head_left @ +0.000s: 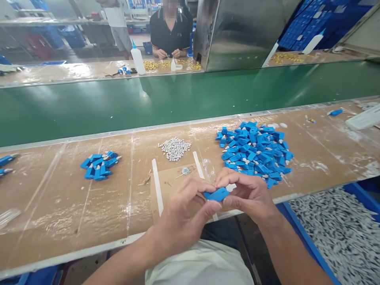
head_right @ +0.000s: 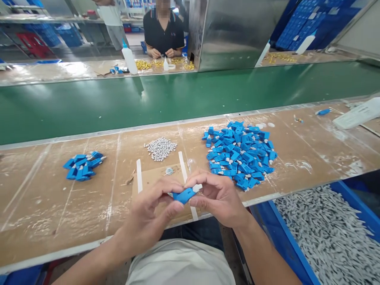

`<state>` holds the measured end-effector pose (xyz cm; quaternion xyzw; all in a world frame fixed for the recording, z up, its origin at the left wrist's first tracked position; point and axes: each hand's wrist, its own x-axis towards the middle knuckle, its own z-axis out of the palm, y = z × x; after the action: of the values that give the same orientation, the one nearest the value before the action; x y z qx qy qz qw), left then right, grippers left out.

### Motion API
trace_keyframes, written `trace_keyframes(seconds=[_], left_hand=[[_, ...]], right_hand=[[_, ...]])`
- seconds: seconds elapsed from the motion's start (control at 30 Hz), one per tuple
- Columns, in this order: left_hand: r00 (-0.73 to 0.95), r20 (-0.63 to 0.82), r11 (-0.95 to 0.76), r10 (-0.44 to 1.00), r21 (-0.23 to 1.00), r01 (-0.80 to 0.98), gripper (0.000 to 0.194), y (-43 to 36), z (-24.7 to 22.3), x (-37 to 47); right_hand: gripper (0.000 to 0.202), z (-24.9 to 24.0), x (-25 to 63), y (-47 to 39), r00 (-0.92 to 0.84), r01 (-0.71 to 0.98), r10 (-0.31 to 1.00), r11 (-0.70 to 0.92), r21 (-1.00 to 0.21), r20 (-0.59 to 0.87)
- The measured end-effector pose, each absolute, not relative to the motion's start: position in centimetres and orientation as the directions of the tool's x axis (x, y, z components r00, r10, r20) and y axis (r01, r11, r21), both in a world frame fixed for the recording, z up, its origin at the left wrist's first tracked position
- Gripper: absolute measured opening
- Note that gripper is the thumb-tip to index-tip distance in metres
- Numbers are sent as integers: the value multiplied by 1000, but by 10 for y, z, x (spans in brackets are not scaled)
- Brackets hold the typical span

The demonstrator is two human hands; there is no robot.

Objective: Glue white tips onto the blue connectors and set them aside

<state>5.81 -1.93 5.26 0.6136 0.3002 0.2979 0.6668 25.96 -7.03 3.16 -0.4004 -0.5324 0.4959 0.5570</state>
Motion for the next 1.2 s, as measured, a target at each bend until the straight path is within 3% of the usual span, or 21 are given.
trace_keyframes(seconds=[0.07,0.17,0.27,0.37,0.5,0.63,0.8,1.0,1.2], left_hand=[[722,-165,299,672,953,-60,25,-13,50,59],[855,-325,700,405,712,-61,30,-4,42,58],[882,-358,868,307,486,-105,28,2,35,45],[790,-372,841,488,443,-310,17,5,30,20],[627,-407,743,664,448,-496,18,7,15,-9],[586,-494,766,643,416,-490,27,3,-4,-18],[591,-489,767,641,423,-483,24,1,-14,-18],[590,-486,763,645,451,-463,24,3,-20,-19],[588,-442,732,677,486,-478,29,-1,-20,-16]], right_hand=[[18,31,257,-69,-106,-100,977,175,-979,186],[20,30,251,-66,-173,-94,974,132,-987,147],[33,24,248,-64,-166,-130,982,68,-989,89],[46,8,247,-63,-37,-2,999,17,-1000,17],[30,-19,238,-62,80,288,994,-91,-953,-71],[29,-35,219,-59,61,342,996,-85,-936,-68],[25,-37,207,-51,76,379,995,-85,-921,-61],[11,-34,206,-53,5,489,993,101,-866,119],[18,-27,207,-65,-128,568,976,218,-794,176]])
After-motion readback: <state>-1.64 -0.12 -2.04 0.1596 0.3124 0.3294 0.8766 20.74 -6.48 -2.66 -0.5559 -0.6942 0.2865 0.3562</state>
